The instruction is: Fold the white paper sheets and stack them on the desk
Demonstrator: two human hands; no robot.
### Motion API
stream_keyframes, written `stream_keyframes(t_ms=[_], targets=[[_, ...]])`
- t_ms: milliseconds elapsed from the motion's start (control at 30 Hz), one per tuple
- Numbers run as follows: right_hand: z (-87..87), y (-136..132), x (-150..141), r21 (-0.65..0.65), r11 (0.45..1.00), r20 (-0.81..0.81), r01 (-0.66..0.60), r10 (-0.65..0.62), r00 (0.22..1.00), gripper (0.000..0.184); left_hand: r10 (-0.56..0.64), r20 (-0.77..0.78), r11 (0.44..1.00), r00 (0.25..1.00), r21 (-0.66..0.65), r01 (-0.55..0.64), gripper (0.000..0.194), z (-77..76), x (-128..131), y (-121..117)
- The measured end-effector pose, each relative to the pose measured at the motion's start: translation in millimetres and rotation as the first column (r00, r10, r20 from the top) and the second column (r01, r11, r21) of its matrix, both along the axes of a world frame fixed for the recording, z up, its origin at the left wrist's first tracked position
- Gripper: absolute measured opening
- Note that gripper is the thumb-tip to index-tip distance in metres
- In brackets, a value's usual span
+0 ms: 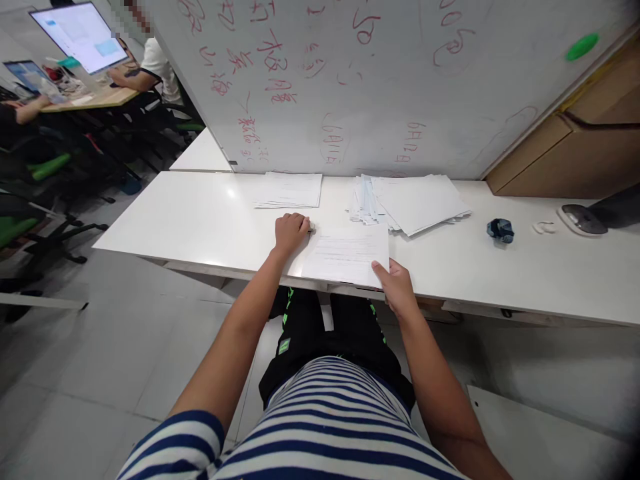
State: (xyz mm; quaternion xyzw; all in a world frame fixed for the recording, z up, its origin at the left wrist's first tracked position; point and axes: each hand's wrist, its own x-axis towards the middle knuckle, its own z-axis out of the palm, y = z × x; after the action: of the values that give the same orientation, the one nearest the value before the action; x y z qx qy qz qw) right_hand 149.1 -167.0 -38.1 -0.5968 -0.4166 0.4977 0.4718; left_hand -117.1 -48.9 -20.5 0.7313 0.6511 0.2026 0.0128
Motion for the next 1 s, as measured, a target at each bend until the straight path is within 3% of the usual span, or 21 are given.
stream_keyframes(t_ms=[700, 1000], targets=[[-0.1, -0.9, -0.7, 0.010, 1.000, 0.022, 0.025, -0.025, 0.999, 0.048, -0.004, -0.020, 1.000, 1.000, 0.031, 0.004, 0.038, -0.1, 2.7, -4.0], [-12.0, -2.5, 2.7, 0.156, 0.985, -0.015, 0.077, -0.075, 0.997, 0.050, 0.013, 0.028, 0.998, 1.000, 0.055, -0.015, 0.036, -0.8, 2.2, -4.5]])
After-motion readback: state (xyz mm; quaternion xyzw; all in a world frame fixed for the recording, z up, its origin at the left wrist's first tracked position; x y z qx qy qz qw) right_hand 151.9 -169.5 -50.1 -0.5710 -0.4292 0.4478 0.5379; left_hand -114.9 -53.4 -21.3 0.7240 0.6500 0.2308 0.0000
